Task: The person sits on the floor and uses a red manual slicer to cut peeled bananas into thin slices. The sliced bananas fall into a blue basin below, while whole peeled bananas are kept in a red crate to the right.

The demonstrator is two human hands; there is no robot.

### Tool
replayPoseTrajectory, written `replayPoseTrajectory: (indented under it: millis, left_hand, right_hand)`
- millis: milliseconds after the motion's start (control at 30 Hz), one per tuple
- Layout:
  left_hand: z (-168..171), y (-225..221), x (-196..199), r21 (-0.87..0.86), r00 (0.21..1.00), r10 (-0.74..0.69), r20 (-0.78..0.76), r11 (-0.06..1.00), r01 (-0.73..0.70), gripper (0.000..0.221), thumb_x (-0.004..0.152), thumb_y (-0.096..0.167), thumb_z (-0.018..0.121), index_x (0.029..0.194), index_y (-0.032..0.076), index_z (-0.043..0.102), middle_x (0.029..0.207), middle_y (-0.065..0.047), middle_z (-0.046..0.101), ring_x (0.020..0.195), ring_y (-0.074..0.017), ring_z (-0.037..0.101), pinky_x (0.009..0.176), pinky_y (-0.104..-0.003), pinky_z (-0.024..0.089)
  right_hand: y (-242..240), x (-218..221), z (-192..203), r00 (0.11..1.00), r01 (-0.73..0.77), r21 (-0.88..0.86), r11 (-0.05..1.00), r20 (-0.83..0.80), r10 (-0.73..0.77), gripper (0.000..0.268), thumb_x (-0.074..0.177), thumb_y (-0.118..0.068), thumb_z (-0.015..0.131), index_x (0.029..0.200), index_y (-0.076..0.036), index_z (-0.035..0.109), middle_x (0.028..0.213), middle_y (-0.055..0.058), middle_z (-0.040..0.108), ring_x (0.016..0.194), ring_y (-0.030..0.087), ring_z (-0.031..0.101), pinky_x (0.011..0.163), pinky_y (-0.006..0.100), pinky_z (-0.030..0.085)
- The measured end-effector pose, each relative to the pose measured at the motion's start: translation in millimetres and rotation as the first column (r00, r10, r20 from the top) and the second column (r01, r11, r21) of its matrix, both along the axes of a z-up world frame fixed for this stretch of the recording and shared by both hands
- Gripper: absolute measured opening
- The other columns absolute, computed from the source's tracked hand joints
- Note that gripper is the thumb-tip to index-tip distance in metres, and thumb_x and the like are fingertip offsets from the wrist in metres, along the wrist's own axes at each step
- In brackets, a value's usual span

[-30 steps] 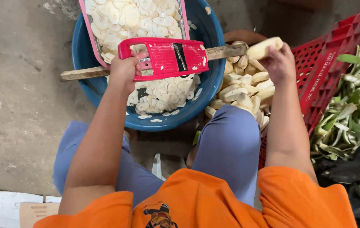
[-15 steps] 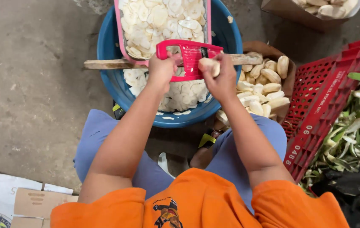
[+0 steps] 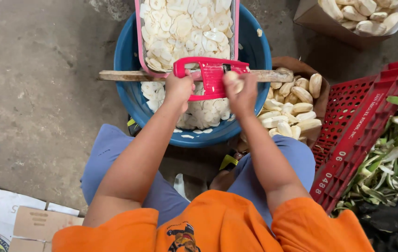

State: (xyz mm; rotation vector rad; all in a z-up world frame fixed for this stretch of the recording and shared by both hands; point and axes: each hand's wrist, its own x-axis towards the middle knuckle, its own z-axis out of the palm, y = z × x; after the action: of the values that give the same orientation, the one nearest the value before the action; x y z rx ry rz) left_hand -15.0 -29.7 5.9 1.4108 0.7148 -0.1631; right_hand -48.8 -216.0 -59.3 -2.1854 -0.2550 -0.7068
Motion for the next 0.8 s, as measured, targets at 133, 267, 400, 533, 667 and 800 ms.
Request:
replayPoseTrajectory:
  millis: [133,267,400,533,667,800]
  left_hand:
    - [2.6,4.0,-1.3,-0.055,1.0,0.007,0.011,0.998,-0.006,0.013,0.077,0.0,0.054,0.076,0.012,0.057,0.055,-0.002,0.05,0.038,-0.0123,0.049,0.035,-0.022,0.039]
    - [6.5,1.6,-3.1,-0.026,1.0,0.009,0.019,1.0,-0.009,0.011,0.078,0.001,0.056,0.076,0.012,0.057,0.055,-0.004,0.052,0.039,-0.0135,0.052,0.035,-0.024,0.041]
    - [-13.7,2.0,-1.8,-0.068,0.999,0.033,0.015,0.997,-0.032,0.013,0.076,-0.001,0.056,0.077,0.011,0.058,0.056,-0.003,0.051,0.038,-0.0127,0.05,0.035,-0.024,0.041]
    - [-4.5,-1.7,0.4,-0.083,1.0,0.003,0.008,0.997,-0.002,0.015,0.076,0.0,0.067,0.077,0.011,0.057,0.054,-0.002,0.051,0.039,-0.0119,0.052,0.035,-0.023,0.04]
    - [-17.8,-0.5,1.6,-0.027,1.0,-0.011,-0.002,1.0,0.011,0.012,0.079,0.002,0.064,0.079,0.011,0.057,0.054,-0.003,0.052,0.039,-0.014,0.056,0.034,-0.024,0.042]
    - [-12.6,-4.1,2.9,-0.022,1.0,-0.011,-0.014,1.0,0.01,0.01,0.08,0.003,0.063,0.079,0.01,0.057,0.055,-0.003,0.054,0.04,-0.0138,0.056,0.035,-0.024,0.042]
  right_hand:
    - [-10.6,11.0,-11.7,0.976,0.208,-0.007,0.978,-0.063,-0.208,0.019,0.079,-0.012,0.065,0.096,-0.007,0.057,0.086,0.016,0.053,0.083,0.041,0.06,0.079,0.044,0.048]
    - [21.8,-11.9,8.6,0.995,0.069,0.042,0.997,-0.079,-0.066,0.017,0.082,-0.017,0.066,0.094,-0.008,0.058,0.088,0.012,0.055,0.084,0.037,0.059,0.08,0.041,0.048]
    - [-20.0,11.7,-21.7,0.967,0.243,-0.026,0.97,-0.066,-0.244,0.019,0.08,-0.012,0.066,0.095,-0.007,0.056,0.087,0.015,0.053,0.084,0.039,0.06,0.079,0.043,0.048]
    - [13.9,-4.5,11.9,0.98,0.163,0.052,0.985,-0.127,-0.156,0.02,0.081,-0.015,0.065,0.097,-0.006,0.057,0.088,0.019,0.055,0.086,0.045,0.059,0.082,0.047,0.047]
    - [-36.7,18.8,-37.0,0.958,0.273,0.048,0.961,-0.107,-0.267,0.018,0.081,-0.016,0.066,0.094,-0.009,0.056,0.089,0.014,0.054,0.086,0.038,0.061,0.082,0.041,0.047]
    - [4.9,0.3,1.5,0.985,0.116,0.108,0.987,-0.141,-0.1,0.018,0.084,-0.019,0.065,0.097,-0.009,0.057,0.09,0.014,0.055,0.088,0.04,0.06,0.083,0.042,0.046]
